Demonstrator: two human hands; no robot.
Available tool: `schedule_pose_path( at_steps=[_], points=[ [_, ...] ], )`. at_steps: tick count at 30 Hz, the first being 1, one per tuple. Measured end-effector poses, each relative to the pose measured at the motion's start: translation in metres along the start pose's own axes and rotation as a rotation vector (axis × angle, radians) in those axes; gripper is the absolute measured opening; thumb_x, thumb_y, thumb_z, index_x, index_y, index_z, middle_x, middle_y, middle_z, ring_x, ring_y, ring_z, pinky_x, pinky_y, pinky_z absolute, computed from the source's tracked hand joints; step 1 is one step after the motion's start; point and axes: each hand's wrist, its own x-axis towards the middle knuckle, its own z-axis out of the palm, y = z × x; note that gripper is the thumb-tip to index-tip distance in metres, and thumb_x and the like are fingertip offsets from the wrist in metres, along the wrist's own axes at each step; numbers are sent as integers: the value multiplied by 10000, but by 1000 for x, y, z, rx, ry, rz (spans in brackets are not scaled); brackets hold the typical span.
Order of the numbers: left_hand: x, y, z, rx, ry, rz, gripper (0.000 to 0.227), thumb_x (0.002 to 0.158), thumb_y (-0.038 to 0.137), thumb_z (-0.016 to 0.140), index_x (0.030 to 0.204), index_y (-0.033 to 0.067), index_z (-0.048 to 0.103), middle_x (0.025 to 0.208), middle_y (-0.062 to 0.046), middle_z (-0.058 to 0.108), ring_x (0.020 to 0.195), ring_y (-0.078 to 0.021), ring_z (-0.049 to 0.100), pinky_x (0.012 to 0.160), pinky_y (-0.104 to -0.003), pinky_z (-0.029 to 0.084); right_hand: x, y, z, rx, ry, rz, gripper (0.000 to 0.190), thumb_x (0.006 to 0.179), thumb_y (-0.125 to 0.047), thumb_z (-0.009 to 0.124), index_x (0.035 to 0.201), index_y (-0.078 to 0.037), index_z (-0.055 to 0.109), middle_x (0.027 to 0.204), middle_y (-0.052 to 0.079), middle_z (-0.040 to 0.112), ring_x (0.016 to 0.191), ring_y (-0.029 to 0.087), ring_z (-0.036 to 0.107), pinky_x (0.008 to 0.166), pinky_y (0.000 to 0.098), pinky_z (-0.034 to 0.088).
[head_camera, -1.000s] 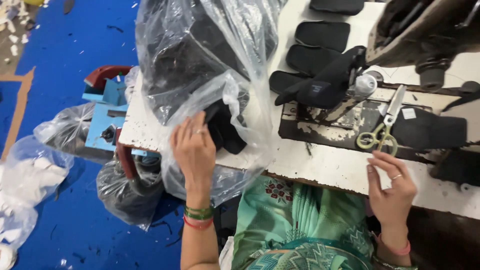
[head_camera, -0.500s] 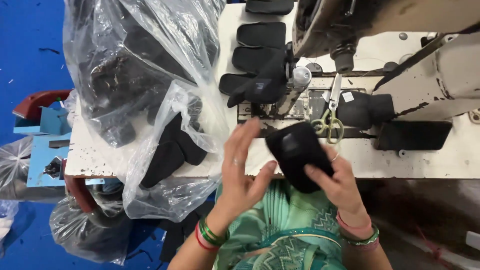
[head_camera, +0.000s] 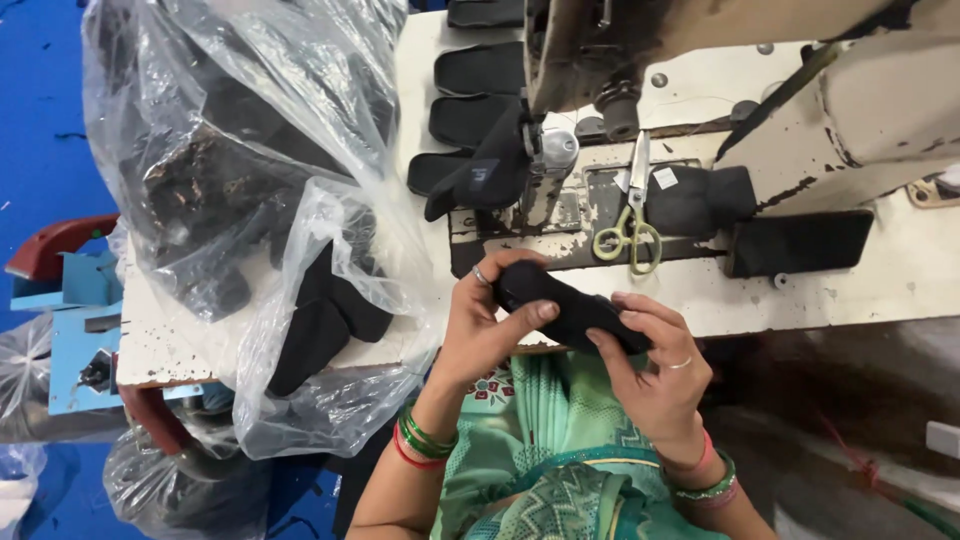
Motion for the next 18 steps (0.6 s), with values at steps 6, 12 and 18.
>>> schedule_pose_path(
  at_steps=[6,12,18],
  points=[
    [4,-15,-10,-110,62,-3,244,890,20,805,1083,13,654,994,-13,695,921,-87,647,846,-238,552,-25,38,-18,369,-128,496,292,885,2,786,1107,-10,597,1215,134,736,801,98,628,664,182,461],
    [20,-18,-2,-41,35,16,267,904,55,789,1121,29,635,997,13,687,928,-63,632,842,-220,547,-21,67,-36,982,-282,544,139,873,54,767,980,44,679,1219,154,659,1090,168,652,976,290,520],
    [55,-28,-4,-16,149,-1,231,936,88,770,1122,10,658,968,15,689,884,-50,623,790,-197,531,-8,103,-8,811,-155,505,201,816,124,818,914,30,669,1101,109,679,958,122,617,850,247,495]
  ],
)
